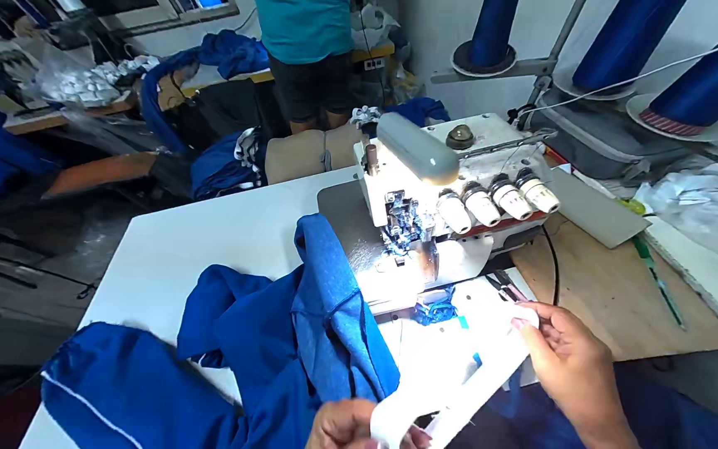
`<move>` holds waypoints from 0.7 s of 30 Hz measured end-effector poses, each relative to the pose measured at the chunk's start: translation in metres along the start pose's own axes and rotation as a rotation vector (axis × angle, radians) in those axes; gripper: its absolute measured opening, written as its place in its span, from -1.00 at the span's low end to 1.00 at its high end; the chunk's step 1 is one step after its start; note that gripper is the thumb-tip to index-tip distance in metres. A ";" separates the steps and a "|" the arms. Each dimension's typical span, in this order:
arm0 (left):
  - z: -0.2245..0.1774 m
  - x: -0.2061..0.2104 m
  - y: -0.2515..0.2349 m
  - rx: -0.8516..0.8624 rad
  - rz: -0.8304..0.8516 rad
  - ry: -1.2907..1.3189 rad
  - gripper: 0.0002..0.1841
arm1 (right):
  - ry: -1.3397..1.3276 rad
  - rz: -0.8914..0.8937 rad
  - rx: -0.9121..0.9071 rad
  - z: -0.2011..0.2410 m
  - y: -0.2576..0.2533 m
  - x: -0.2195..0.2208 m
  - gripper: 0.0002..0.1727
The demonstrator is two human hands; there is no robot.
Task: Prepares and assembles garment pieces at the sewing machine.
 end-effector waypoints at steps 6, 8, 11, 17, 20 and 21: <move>-0.007 0.024 -0.044 0.004 -0.314 0.107 -0.71 | -0.416 0.646 -0.371 0.079 0.048 0.021 -0.36; -0.008 0.022 -0.053 0.001 -0.391 0.112 -0.75 | -0.591 0.815 -0.345 0.088 0.062 0.036 -0.62; -0.002 0.004 -0.050 -0.081 -0.593 -0.001 -0.65 | -0.810 0.802 -0.111 0.088 0.070 0.037 -0.84; 0.020 0.027 -0.034 -0.320 -0.287 -0.019 -0.32 | -0.832 0.568 0.101 0.091 0.051 0.020 -0.46; 0.022 0.029 -0.034 -0.214 -0.389 -0.247 -0.33 | -0.716 0.616 -0.057 0.084 0.047 0.018 -0.58; 0.023 0.027 -0.034 -0.181 -0.404 -0.365 -0.30 | -0.686 0.613 -0.093 0.081 0.046 0.018 -0.64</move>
Point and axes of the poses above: each hand's wrist, its own y-axis away from the middle knuckle, its own x-axis out of the palm, z = x × y, the point moved 3 cm from there along -y, towards the middle knuckle, and after that the axes turned 13 degrees about z, right-handed, at the moved point
